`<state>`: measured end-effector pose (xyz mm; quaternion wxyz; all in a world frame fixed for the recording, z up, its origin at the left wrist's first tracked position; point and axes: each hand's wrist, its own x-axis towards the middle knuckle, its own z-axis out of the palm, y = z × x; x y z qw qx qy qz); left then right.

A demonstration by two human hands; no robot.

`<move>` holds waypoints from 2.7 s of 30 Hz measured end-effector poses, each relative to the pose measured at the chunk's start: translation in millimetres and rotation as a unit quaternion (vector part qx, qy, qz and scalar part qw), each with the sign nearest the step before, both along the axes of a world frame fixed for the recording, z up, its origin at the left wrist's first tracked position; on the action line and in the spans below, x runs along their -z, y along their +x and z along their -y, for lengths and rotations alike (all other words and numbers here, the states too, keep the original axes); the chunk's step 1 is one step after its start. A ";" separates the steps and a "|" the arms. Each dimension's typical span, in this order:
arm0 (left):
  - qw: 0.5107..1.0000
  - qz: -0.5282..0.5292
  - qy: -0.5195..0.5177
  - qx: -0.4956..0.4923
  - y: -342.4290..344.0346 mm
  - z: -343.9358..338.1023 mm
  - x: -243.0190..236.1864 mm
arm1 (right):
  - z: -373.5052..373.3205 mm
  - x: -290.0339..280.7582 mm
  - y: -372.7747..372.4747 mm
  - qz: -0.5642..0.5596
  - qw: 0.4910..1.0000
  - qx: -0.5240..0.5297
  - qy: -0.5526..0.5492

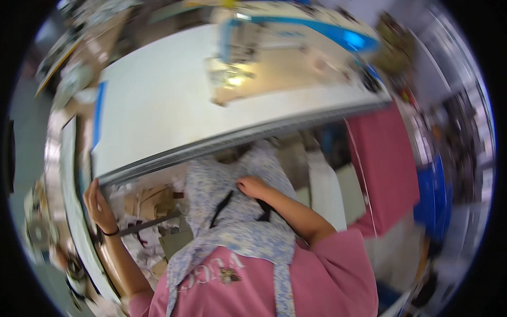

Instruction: The person folds and unfolds a white fabric piece on a sewing table, then uses scissors to cut a small white fabric piece into smaller sections. The person also handles a black fabric piece and places it on the table.

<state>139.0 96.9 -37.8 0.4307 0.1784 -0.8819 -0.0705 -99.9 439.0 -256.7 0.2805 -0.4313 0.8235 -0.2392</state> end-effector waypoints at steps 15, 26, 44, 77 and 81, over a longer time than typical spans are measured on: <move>0.818 0.104 0.327 0.461 -194.8 -235.7 54.1 | -261.2 -28.6 32.6 0.028 0.739 0.642 -0.203; 0.766 0.189 0.406 0.461 -219.6 -277.8 91.6 | -274.8 -4.0 -12.2 -0.092 0.812 0.569 0.090; 0.225 0.341 0.840 0.357 -259.9 -385.1 143.5 | -254.0 -104.7 41.6 0.384 0.735 0.480 -0.284; 0.464 0.387 0.731 0.317 -265.1 -330.4 181.3 | -479.1 -84.5 6.5 0.211 0.717 0.660 -0.075; 0.473 0.379 0.726 0.326 -263.1 -331.7 189.6 | -454.0 -102.4 -31.1 0.153 0.720 0.662 -0.139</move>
